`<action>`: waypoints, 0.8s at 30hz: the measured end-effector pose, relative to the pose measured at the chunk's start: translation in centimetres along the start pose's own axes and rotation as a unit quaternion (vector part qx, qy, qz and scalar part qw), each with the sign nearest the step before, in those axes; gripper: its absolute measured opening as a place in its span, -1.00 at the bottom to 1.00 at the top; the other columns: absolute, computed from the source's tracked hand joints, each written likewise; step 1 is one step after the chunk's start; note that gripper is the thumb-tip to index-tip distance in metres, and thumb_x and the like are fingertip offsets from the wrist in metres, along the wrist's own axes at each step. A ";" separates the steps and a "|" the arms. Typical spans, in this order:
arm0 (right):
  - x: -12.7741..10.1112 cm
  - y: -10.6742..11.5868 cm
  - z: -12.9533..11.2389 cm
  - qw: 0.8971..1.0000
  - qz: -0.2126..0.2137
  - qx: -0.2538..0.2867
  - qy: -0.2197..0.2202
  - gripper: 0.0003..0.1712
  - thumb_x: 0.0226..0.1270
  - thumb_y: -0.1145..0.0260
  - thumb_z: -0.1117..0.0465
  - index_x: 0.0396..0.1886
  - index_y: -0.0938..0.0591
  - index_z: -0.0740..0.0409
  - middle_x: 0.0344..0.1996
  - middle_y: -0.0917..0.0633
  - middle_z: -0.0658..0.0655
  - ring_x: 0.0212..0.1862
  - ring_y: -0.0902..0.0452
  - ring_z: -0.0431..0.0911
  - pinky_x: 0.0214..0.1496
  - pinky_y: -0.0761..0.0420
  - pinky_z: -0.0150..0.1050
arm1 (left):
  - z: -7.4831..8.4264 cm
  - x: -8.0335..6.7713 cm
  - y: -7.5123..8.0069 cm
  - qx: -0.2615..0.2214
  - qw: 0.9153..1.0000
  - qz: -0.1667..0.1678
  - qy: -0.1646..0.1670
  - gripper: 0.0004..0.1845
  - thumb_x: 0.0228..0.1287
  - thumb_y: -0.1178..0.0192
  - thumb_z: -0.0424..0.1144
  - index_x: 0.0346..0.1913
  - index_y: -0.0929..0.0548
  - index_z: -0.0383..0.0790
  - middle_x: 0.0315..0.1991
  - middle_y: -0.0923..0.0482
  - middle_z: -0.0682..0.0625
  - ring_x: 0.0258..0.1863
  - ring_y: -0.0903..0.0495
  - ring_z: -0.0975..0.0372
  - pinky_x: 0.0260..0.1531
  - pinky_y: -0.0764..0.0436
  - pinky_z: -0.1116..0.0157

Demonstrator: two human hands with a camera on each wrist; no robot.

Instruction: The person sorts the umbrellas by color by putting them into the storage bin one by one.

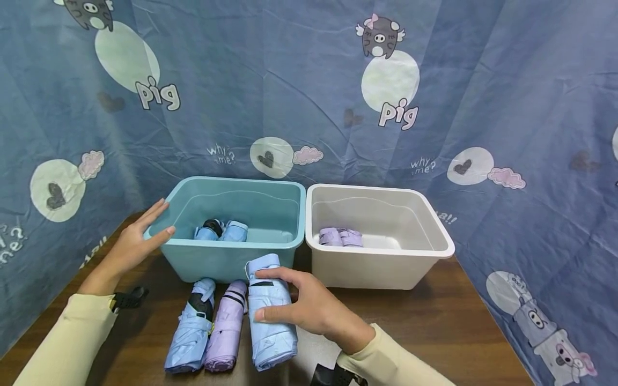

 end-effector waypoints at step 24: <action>10.8 3.9 -6.6 0.989 0.136 -0.052 0.036 -0.41 0.13 -0.47 -0.03 0.20 -0.56 -0.22 0.04 -0.58 0.11 0.00 -0.55 -0.05 -0.06 -0.57 -0.20 | -0.1 0.0 0.1 -0.009 1.000 -0.007 0.007 -0.18 0.34 -0.15 0.08 0.54 -0.05 -0.04 0.55 0.18 0.06 0.45 0.08 -0.23 0.14 -0.07 -0.43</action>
Point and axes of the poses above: each hand's wrist, its own x-axis towards the middle knuckle, its own y-axis out of the back of the hand, z = x × y, the point moved 4 cm from there along x, towards the middle knuckle
